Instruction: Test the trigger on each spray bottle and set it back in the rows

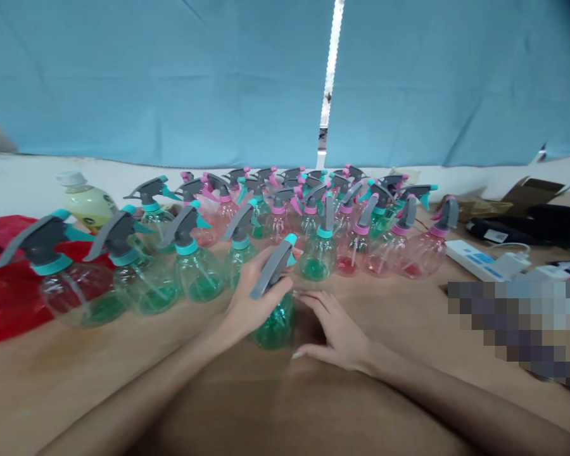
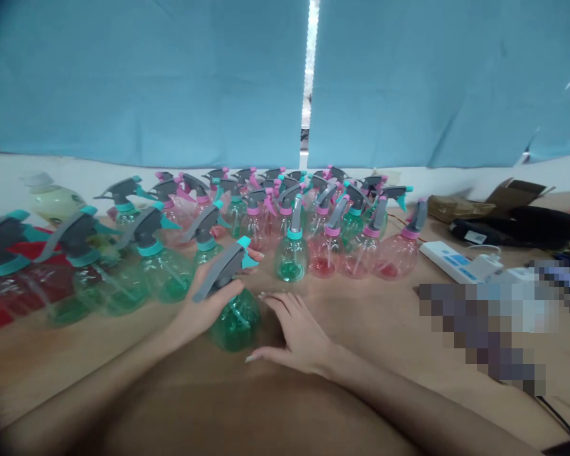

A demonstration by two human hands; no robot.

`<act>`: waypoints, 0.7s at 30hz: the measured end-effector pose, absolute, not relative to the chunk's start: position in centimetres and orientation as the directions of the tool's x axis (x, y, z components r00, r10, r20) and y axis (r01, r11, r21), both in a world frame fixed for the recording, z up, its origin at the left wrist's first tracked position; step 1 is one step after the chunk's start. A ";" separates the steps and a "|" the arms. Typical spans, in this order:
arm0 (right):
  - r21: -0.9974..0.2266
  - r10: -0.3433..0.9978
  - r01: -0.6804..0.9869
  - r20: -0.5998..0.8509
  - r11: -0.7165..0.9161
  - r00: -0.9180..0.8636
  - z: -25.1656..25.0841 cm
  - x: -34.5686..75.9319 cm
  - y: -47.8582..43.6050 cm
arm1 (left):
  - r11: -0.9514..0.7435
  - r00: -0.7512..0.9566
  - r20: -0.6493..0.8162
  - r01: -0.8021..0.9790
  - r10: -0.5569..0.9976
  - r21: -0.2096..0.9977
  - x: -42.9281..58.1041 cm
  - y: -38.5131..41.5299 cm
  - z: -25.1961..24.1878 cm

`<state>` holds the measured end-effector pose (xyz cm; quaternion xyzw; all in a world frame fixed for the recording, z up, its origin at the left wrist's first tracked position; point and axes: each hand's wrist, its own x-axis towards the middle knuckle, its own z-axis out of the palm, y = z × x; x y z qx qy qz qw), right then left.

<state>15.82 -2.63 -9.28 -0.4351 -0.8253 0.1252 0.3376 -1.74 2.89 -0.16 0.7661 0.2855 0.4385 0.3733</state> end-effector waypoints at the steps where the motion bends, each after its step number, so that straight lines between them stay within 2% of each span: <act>1: -0.500 0.803 0.634 0.445 0.590 -0.396 -9.2 15.8 -2.7 | -0.554 0.445 0.457 0.110 0.770 0.825 -1.8 3.0 -0.2; 12: -0.515 0.818 0.637 0.405 0.573 -0.409 -9.0 15.8 -2.6 | -0.542 0.447 0.424 0.178 0.788 0.821 -2.1 3.4 -0.5; 21: -0.497 0.859 0.701 0.272 0.511 -0.434 -9.3 15.4 -2.6 | -0.511 0.440 0.379 0.232 0.814 0.827 -2.2 3.1 -0.6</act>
